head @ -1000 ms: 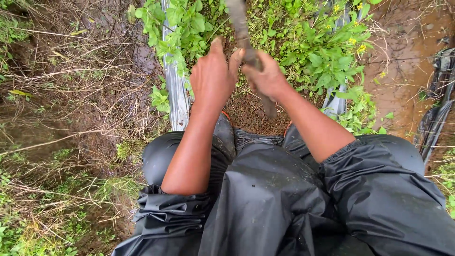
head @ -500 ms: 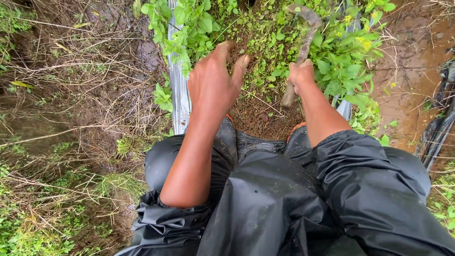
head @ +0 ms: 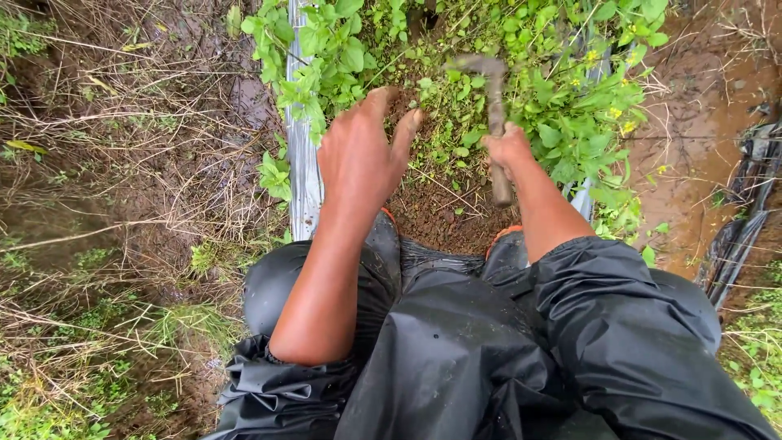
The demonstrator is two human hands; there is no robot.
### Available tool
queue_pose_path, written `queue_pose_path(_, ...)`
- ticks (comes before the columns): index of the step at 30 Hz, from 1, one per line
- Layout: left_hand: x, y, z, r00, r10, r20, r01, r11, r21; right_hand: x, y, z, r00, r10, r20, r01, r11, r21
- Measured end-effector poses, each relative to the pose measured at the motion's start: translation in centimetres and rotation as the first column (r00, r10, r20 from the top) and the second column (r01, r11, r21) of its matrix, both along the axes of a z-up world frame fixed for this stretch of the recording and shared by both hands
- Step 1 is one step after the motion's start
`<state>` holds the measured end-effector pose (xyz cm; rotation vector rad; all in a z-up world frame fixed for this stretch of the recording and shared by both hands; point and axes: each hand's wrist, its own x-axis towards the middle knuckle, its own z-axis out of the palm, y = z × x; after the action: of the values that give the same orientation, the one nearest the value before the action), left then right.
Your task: The person uses a hoe to loosen the soil and remove weeds from a garden bed. They then pull the weeds by hand and discard them to the side.
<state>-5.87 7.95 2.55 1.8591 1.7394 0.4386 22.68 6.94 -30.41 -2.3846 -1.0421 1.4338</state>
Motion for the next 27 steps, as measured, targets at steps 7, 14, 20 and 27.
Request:
queue_pose_path(7, 0.2, 0.3, -0.6, 0.999, -0.03, -0.024, 0.029, 1.0, -0.01, -1.5, -0.3, 6.1, 0.994, -0.03, -0.101, 0.018, 0.994, -0.111)
queue_pose_path(14, 0.3, 0.4, -1.4, 0.996, -0.063, -0.07, 0.061, 0.998, -0.027, -0.9, -0.6, 4.5, 0.999, -0.006, 0.047, 0.01, 0.996, -0.085)
queue_pose_path(20, 0.5, 0.5, -1.0, 0.996, -0.046, -0.076, 0.043, 0.999, -0.033, -0.4, -0.9, 1.9, 0.993, -0.118, 0.006, 0.118, 0.992, 0.037)
queue_pose_path(27, 0.9, 0.9, -0.9, 0.994, -0.07, -0.09, 0.069, 0.998, -0.012, 2.0, 0.0, -0.5, 0.996, -0.051, 0.067, 0.047, 0.997, 0.062)
